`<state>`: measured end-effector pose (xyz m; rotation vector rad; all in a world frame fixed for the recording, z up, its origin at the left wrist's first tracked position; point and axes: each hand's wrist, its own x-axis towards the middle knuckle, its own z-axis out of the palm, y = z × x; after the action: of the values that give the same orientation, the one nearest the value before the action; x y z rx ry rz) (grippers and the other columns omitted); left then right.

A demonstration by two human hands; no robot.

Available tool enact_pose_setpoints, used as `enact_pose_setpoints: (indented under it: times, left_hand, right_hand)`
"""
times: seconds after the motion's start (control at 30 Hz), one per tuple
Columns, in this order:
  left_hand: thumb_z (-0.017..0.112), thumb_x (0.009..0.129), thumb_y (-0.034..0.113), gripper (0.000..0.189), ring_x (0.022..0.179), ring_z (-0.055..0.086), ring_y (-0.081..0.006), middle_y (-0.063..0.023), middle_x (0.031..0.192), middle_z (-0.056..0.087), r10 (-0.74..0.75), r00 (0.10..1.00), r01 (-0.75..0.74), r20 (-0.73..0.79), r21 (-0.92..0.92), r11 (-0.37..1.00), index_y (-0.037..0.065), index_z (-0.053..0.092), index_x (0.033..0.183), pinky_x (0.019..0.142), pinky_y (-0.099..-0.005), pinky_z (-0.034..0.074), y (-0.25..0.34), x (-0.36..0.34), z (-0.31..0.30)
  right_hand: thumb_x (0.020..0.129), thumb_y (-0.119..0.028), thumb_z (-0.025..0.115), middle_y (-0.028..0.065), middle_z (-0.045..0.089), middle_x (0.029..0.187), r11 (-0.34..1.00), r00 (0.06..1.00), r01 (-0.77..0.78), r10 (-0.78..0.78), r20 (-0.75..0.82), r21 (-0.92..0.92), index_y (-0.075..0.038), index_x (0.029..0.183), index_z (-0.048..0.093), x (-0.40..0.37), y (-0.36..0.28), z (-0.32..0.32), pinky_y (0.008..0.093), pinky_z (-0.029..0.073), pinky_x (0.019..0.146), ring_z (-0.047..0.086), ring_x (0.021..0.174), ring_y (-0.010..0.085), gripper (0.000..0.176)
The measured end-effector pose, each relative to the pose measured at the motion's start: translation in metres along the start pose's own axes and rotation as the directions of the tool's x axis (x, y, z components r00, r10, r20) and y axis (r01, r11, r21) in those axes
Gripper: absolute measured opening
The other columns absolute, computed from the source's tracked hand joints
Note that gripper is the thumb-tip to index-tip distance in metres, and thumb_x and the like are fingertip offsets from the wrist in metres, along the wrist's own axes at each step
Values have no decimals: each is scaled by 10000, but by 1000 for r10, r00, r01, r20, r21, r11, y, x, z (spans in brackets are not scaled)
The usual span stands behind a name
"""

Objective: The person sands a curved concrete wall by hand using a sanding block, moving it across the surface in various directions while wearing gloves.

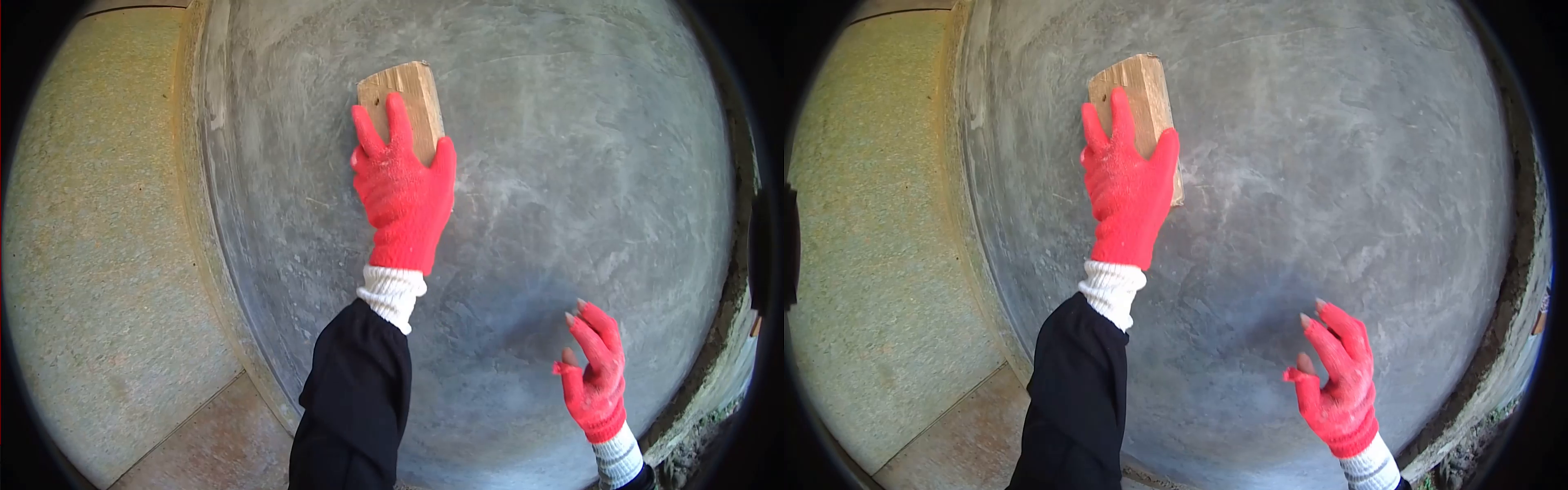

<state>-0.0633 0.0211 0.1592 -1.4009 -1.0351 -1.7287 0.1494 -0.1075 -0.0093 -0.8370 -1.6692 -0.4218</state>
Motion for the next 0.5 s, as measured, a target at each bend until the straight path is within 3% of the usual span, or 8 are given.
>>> enact_pose_setpoints:
  times: [0.1,0.13,0.2,0.23,0.3,0.4,0.5]
  left_hand:
    - [686,795,348,677,1121,469,-497,-298,1459,288,167,986,-167,-26,0,986,79,452,1370,907,-531,440,-14,-38,-6]
    - [691,790,354,671,1119,465,-502,-305,1454,293,157,986,-157,57,-1,988,80,466,1359,907,-539,434,-16,-73,-16]
    - [705,773,367,642,1130,452,-501,-324,1439,300,117,967,-117,226,-13,993,104,506,1324,909,-543,419,-24,-153,-35]
    - [710,768,367,619,1142,451,-483,-326,1438,295,108,957,-105,268,-27,994,132,522,1308,895,-530,423,-29,-185,-39]
    - [714,765,368,614,1145,450,-481,-326,1441,291,147,960,-136,239,-62,989,142,526,1304,899,-525,420,-31,-158,-29]
    - [722,761,338,676,1124,461,-471,-317,1454,276,154,968,-148,200,-45,988,129,478,1357,930,-518,399,-26,-52,-25]
    - [720,766,317,719,1113,466,-469,-313,1461,268,117,986,-115,116,-28,993,110,438,1394,942,-516,392,-42,46,-5]
  right_hand:
    - [711,46,595,207,555,1234,994,997,-56,60,-46,97,-22,1174,614,-22,6,15,429,479,881,563,1066,382,468]
    - [740,13,578,206,557,1229,985,993,-83,94,-69,151,-26,1169,617,-31,11,22,437,478,872,563,1053,384,433]
    - [877,-115,530,213,541,1246,992,999,17,-13,-31,124,-15,1238,585,-45,19,35,428,467,890,534,1121,342,379]
    - [877,-115,530,213,541,1246,993,999,33,-28,-45,116,-15,1238,585,-45,19,40,428,467,890,534,1121,342,379]
    - [832,-103,611,202,572,1235,995,998,46,-51,48,88,-43,1191,635,-28,14,46,442,459,926,572,1064,353,365]
    - [847,-75,576,208,584,1212,991,989,135,-135,65,19,-17,1179,634,28,9,40,430,468,898,570,1056,348,343]
    - [847,-62,557,207,588,1201,990,990,127,-130,56,57,-15,1173,635,73,-5,30,437,473,878,573,1034,358,338]
